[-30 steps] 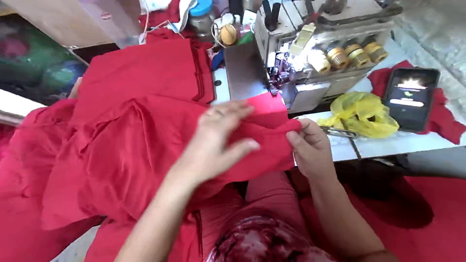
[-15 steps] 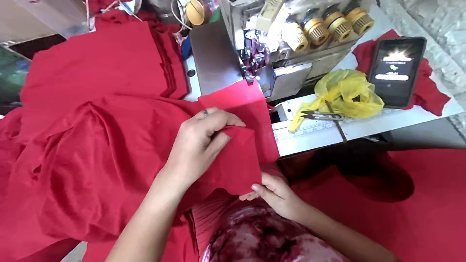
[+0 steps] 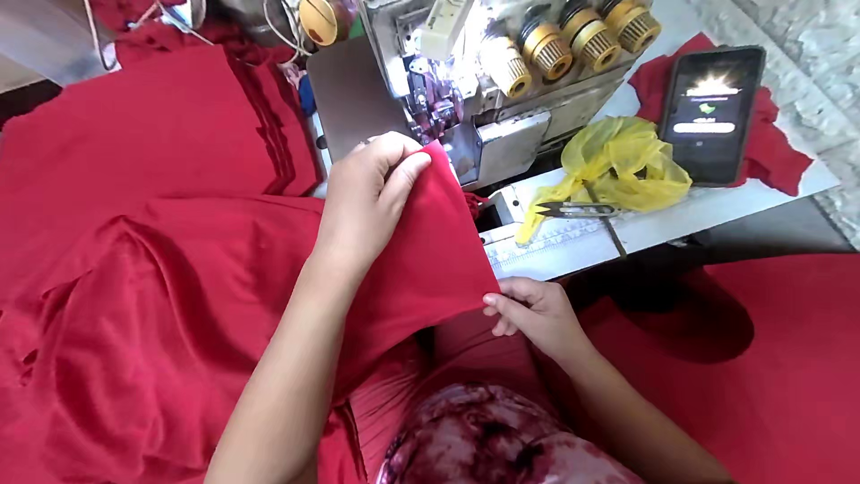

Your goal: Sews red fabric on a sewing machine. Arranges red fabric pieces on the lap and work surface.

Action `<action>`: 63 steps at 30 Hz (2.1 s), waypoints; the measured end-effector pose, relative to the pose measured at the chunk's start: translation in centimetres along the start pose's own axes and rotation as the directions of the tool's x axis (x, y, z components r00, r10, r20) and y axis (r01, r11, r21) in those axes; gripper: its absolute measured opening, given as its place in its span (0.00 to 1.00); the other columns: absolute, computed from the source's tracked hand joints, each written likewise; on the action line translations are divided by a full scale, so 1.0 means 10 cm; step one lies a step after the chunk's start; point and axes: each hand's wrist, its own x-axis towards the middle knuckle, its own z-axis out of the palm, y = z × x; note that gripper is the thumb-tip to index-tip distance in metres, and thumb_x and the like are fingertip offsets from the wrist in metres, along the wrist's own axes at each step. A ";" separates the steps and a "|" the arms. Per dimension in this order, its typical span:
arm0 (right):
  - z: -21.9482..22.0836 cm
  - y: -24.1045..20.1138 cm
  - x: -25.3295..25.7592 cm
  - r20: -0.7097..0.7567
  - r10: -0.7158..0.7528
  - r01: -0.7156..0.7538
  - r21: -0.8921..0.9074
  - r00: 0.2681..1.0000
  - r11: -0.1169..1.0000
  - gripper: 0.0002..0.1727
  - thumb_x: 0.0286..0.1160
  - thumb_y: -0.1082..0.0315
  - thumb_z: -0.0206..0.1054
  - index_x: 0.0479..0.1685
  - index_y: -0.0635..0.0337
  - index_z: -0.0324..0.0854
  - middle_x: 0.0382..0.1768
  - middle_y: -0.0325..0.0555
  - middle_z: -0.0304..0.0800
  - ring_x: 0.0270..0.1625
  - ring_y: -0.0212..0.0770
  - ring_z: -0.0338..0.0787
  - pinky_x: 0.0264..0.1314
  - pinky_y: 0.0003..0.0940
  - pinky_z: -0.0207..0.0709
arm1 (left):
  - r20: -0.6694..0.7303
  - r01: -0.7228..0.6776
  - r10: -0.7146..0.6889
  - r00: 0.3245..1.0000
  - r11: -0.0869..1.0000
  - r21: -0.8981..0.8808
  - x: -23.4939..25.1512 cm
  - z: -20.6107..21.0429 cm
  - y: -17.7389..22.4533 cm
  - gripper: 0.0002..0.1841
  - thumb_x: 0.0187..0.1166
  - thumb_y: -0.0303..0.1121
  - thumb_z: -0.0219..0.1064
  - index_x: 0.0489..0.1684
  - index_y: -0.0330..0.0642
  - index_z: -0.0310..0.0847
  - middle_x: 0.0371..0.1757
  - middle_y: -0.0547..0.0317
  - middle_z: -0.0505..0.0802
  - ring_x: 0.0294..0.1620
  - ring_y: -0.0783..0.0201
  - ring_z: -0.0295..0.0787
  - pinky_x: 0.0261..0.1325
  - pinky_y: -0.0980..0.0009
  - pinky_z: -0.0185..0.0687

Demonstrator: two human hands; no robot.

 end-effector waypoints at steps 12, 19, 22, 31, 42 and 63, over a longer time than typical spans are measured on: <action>-0.05 0.08 -0.21 -0.030 -0.155 0.153 -0.076 0.987 0.985 0.07 0.67 0.63 0.78 0.30 0.57 0.92 0.38 0.35 0.94 0.42 0.19 0.89 0.44 0.12 0.83 | 0.141 0.171 -0.199 0.970 0.967 0.188 -0.08 -0.16 0.46 0.07 0.84 0.30 0.66 0.48 0.35 0.81 0.36 0.50 0.86 0.33 0.57 0.82 0.39 0.60 0.78; -0.09 -0.22 -0.01 0.108 -0.024 -0.008 0.284 0.994 0.959 0.04 0.70 0.71 0.76 0.40 0.54 0.89 0.27 0.25 0.93 0.19 0.16 0.83 0.19 0.12 0.78 | 0.069 0.099 -0.116 0.991 0.973 0.210 0.22 0.00 0.11 0.09 0.83 0.29 0.59 0.48 0.30 0.76 0.46 0.41 0.85 0.46 0.49 0.83 0.51 0.55 0.77; -0.08 -0.30 -0.03 0.180 -0.013 -0.052 0.351 0.984 0.935 0.10 0.70 0.71 0.76 0.47 0.51 0.84 0.28 0.24 0.92 0.20 0.16 0.84 0.18 0.12 0.77 | 0.060 0.078 -0.091 0.994 0.979 0.187 0.16 -0.04 0.11 0.10 0.83 0.31 0.61 0.50 0.31 0.76 0.45 0.42 0.85 0.46 0.50 0.83 0.51 0.55 0.78; 0.08 -0.47 0.40 0.167 -0.073 0.010 0.351 0.983 0.936 0.12 0.69 0.75 0.75 0.39 0.50 0.77 0.27 0.23 0.91 0.19 0.15 0.82 0.17 0.11 0.74 | 0.135 -0.347 0.322 0.937 0.899 0.267 -1.01 0.27 0.17 0.34 0.86 0.63 0.52 0.86 0.57 0.61 0.89 0.59 0.71 0.94 0.61 0.51 0.92 0.50 0.33; 0.17 -0.53 1.18 -0.009 -0.371 0.366 -0.151 0.929 0.919 0.12 0.77 0.74 0.69 0.56 0.64 0.89 0.37 0.38 0.95 0.21 0.21 0.86 0.21 0.18 0.82 | 0.193 -0.370 0.334 0.922 0.909 0.193 0.04 -0.16 -0.13 0.11 0.79 0.24 0.60 0.41 0.41 0.92 0.50 0.50 0.96 0.57 0.48 0.94 0.58 0.53 0.87; 0.26 -0.30 1.00 0.344 -0.621 0.670 -0.036 0.705 0.741 0.25 0.89 0.63 0.60 0.84 0.46 0.73 0.86 0.37 0.68 0.48 0.17 0.91 0.48 0.15 0.87 | 0.024 0.273 -0.280 0.960 0.950 0.151 -0.65 -0.34 0.46 0.10 0.84 0.31 0.64 0.46 0.33 0.88 0.46 0.44 0.92 0.54 0.48 0.92 0.58 0.52 0.86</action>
